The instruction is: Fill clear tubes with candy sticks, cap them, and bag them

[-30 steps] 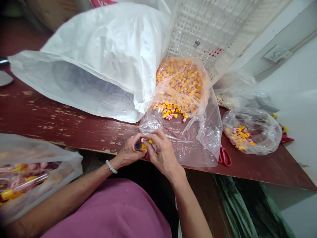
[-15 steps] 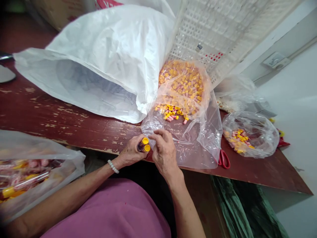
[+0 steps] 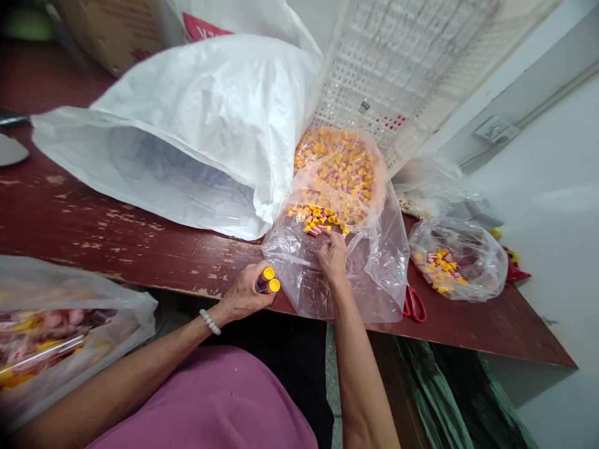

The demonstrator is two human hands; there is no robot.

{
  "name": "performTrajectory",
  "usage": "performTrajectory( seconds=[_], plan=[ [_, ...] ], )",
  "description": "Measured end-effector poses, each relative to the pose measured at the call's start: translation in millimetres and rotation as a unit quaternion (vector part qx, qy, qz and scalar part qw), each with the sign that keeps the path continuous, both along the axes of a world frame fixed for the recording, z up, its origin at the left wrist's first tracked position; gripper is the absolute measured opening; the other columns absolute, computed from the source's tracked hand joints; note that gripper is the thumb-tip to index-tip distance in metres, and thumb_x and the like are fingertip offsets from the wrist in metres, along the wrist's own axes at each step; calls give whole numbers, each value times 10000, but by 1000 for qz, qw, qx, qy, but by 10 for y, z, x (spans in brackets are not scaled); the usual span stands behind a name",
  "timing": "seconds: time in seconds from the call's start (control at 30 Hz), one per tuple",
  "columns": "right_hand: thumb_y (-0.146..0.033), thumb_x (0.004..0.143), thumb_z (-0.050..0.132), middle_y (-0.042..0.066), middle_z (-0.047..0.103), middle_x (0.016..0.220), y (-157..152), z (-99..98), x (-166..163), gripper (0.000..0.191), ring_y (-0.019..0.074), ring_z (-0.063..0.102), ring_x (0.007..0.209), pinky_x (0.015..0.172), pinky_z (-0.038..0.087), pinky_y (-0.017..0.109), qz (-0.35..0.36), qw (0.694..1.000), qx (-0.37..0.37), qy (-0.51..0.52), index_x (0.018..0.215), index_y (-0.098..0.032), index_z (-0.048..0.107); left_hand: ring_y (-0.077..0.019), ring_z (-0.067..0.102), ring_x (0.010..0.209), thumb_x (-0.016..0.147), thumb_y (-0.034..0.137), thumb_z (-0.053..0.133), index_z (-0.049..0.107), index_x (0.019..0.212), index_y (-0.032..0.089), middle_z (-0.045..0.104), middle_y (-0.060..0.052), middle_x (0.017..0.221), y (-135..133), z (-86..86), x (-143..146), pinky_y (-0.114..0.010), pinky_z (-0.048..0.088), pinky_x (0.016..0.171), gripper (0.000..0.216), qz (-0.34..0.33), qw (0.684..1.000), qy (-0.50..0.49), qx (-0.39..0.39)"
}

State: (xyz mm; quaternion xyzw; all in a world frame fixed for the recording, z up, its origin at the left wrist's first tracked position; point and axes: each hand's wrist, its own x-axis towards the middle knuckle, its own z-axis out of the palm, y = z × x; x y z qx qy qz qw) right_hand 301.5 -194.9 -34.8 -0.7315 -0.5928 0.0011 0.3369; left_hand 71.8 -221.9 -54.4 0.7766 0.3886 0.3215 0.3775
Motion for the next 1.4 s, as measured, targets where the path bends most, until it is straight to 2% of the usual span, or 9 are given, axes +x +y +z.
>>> performTrajectory(
  seconds=[0.13, 0.3, 0.4, 0.5, 0.63, 0.77, 0.97, 1.13, 1.4],
  plan=[
    [-72, 697, 418, 150, 594, 1186, 403, -172, 324, 469, 246, 522, 1116, 997, 375, 411, -25, 999, -24, -16, 1114, -115, 630, -138, 416, 652, 615, 132, 540, 427, 727, 189, 481, 20, 674, 4, 7, 9, -257, 304, 612, 168, 1, 1000, 7, -1],
    [-188, 759, 478, 151, 650, 1068, 526, -273, 410, 331, 259, 554, 1020, 978, 363, 444, -30, 998, -48, -16, 1021, -121, 668, -140, 426, 660, 602, 120, 532, 436, 737, 188, 501, 17, 693, 2, 4, 7, -260, 308, 624, 179, -2, 1000, 14, 9],
    [-299, 798, 482, 156, 653, 988, 395, -230, 358, 345, 242, 568, 904, 886, 421, 429, -41, 998, -39, 4, 1017, -93, 653, -141, 425, 656, 603, 121, 535, 438, 738, 189, 500, 17, 687, 6, -9, 6, -262, 307, 621, 179, -3, 1000, 14, 15],
    [-380, 839, 470, 103, 646, 907, 87, -77, 177, 387, 189, 564, 772, 776, 464, 362, -19, 999, -30, 29, 1069, -115, 632, -146, 425, 659, 615, 130, 538, 445, 743, 190, 493, 16, 679, 11, -17, 3, -264, 307, 619, 169, 3, 1000, 17, 18],
    [-368, 879, 495, 56, 625, 978, -438, 242, -250, 307, 144, 577, 786, 710, 475, 279, 102, 992, -27, 75, 1103, -195, 613, -142, 431, 654, 615, 123, 543, 457, 749, 189, 498, 21, 679, 9, -7, -5, -262, 314, 627, 172, -8, 1000, 11, 9],
    [-260, 888, 519, 60, 593, 1027, -777, 484, -654, 222, 161, 562, 925, 767, 471, 294, 220, 973, -16, 65, 1085, -207, 604, -144, 453, 665, 631, 128, 549, 482, 772, 181, 528, 15, 709, 0, 5, -8, -264, 327, 640, 165, -18, 1000, -4, 1],
    [-154, 842, 552, 66, 586, 973, -856, 552, -860, 218, 195, 527, 906, 796, 457, 361, 276, 960, -26, -37, 1054, -190, 586, -146, 468, 670, 609, 139, 586, 475, 759, 175, 539, 8, 720, 1, 1, -17, -261, 330, 624, 190, -24, 1000, -11, -9],
    [-178, 877, 540, 68, 579, 1015, -880, 619, -860, 248, 187, 527, 947, 820, 464, 349, 271, 962, -9, -27, 1123, -208, 558, -150, 491, 685, 620, 131, 563, 480, 777, 178, 552, 5, 729, 8, 2, -16, -265, 345, 649, 183, -29, 999, -25, 10],
    [-244, 898, 521, 80, 570, 977, -863, 508, -980, 241, 190, 534, 905, 785, 483, 359, 302, 950, -72, -40, 1124, -206, 597, -163, 514, 674, 689, 246, 576, 454, 707, 179, 552, -7, 698, 22, -42, -2, -288, 381, 661, 140, -42, 997, -45, 40]
  ],
)
